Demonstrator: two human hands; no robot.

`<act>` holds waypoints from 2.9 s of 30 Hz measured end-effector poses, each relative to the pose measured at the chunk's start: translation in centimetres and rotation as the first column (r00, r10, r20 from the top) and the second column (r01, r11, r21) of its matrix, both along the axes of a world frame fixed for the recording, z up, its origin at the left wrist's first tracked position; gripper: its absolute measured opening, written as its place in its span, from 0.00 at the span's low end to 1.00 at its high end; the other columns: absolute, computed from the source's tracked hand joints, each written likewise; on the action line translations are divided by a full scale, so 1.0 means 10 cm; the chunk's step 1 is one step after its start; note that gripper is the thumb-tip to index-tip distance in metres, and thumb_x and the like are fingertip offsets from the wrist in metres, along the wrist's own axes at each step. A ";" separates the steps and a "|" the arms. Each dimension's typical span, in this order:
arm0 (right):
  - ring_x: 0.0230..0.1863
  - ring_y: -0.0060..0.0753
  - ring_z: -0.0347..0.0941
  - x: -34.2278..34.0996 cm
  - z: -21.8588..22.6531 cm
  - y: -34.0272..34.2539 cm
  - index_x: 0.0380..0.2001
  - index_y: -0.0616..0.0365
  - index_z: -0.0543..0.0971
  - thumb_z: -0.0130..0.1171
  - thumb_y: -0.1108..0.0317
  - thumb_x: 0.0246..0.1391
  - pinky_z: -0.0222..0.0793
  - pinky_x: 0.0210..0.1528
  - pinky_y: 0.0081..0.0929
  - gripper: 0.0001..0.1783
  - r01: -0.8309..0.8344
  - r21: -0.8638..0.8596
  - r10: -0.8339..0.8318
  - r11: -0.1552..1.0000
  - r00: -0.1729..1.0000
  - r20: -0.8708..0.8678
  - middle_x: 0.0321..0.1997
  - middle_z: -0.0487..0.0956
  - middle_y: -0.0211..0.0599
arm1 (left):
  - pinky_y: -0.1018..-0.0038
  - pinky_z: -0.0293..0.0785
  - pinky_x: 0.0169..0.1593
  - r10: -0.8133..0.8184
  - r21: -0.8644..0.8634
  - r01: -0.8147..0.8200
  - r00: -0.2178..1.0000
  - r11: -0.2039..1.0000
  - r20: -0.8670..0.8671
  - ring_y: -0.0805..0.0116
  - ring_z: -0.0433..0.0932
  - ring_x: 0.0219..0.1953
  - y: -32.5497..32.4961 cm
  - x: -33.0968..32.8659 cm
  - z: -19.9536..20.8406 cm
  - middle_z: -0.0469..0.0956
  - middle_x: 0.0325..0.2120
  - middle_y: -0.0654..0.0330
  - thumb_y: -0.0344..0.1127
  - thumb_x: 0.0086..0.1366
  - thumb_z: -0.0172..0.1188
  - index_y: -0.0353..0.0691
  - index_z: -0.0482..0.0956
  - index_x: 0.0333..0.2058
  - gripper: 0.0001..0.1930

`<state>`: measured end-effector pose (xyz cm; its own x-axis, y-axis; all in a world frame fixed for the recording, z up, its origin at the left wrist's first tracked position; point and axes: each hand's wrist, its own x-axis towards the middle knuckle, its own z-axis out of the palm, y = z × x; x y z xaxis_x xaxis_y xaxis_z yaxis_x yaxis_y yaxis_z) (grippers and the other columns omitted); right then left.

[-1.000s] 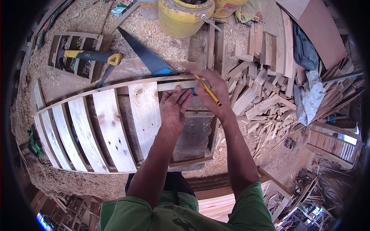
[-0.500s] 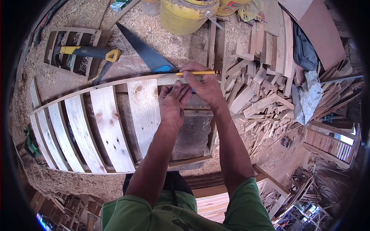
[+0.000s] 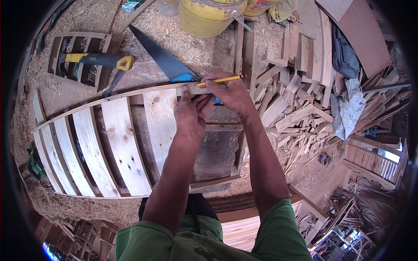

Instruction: Using a hammer and nails to attach wooden slats to a frame in a workshop.

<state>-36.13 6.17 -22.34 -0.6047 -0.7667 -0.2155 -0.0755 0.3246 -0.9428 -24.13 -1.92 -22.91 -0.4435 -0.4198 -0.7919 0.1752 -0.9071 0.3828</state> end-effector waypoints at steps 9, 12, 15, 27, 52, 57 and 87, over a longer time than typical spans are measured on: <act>0.46 0.35 0.82 -0.05 -0.02 -0.03 0.44 0.61 0.84 0.65 0.64 0.64 0.76 0.51 0.31 0.12 -0.063 0.017 0.065 0.998 0.972 -0.224 0.42 0.84 0.39 | 0.60 0.89 0.53 0.005 0.045 -0.004 1.000 0.999 -0.010 0.48 0.83 0.50 -0.03 -0.04 -0.01 0.77 0.47 0.39 0.49 0.81 0.45 0.25 0.66 0.58 0.27; 0.46 0.34 0.83 -0.07 0.02 -0.06 0.44 0.61 0.84 0.66 0.63 0.63 0.76 0.51 0.30 0.13 -0.073 0.039 0.078 0.997 0.984 -0.157 0.42 0.85 0.39 | 0.60 0.88 0.53 -0.002 0.038 0.003 1.000 0.999 -0.022 0.49 0.83 0.51 -0.04 -0.04 -0.03 0.77 0.48 0.39 0.49 0.81 0.45 0.26 0.66 0.59 0.27; 0.45 0.31 0.83 -0.07 0.06 -0.07 0.44 0.61 0.84 0.66 0.62 0.63 0.77 0.51 0.29 0.14 -0.065 0.078 0.073 0.995 0.993 -0.095 0.42 0.87 0.38 | 0.60 0.88 0.54 -0.011 0.027 0.012 0.999 1.000 -0.032 0.49 0.83 0.51 -0.04 -0.03 -0.05 0.76 0.49 0.39 0.49 0.81 0.45 0.26 0.66 0.59 0.27; 0.41 0.45 0.84 0.08 0.09 -0.10 0.42 0.60 0.85 0.64 0.69 0.60 0.78 0.49 0.33 0.10 0.057 -0.125 -0.079 0.991 0.980 -0.181 0.36 0.87 0.44 | 0.54 0.82 0.62 -0.035 -0.025 0.034 0.998 0.999 -0.048 0.43 0.79 0.54 -0.02 -0.02 0.01 0.74 0.49 0.34 0.49 0.81 0.46 0.18 0.60 0.57 0.29; 0.55 0.47 0.72 2.04 -0.03 2.28 0.52 0.52 0.84 0.63 0.79 0.44 0.72 0.61 0.42 0.27 -0.116 0.271 0.258 0.956 0.774 -0.578 0.50 0.78 0.37 | 0.59 0.79 0.50 -0.601 -0.500 0.706 0.132 -0.501 0.789 0.52 0.84 0.41 0.41 1.95 0.20 0.86 0.42 0.57 0.39 0.66 0.65 0.45 0.87 0.47 0.13; 0.58 0.53 0.71 2.13 -0.18 2.35 0.53 0.50 0.83 0.67 0.80 0.40 0.69 0.65 0.47 0.31 -0.097 0.218 0.205 0.971 0.807 -0.554 0.50 0.76 0.39 | 0.57 0.78 0.51 -0.499 -0.343 0.651 -0.064 -0.677 0.864 0.49 0.82 0.45 0.55 1.88 0.30 0.86 0.42 0.58 0.40 0.63 0.66 0.48 0.87 0.46 0.14; 0.55 0.53 0.79 2.89 -0.11 2.10 0.45 0.63 0.80 0.62 0.81 0.46 0.76 0.60 0.44 0.20 0.054 -0.106 -0.094 0.993 0.904 -0.417 0.47 0.83 0.48 | 0.60 0.66 0.56 -0.275 -0.249 0.525 0.029 -0.814 0.961 0.59 0.84 0.42 0.66 1.95 0.20 0.86 0.35 0.58 0.35 0.55 0.68 0.48 0.89 0.42 0.14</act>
<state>-7.19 27.13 -23.45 -0.6795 -0.7203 0.1391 -0.4503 0.2598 -0.8543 -4.65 4.69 -20.86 -0.9067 0.0581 -0.4178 -0.1461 0.8858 0.4404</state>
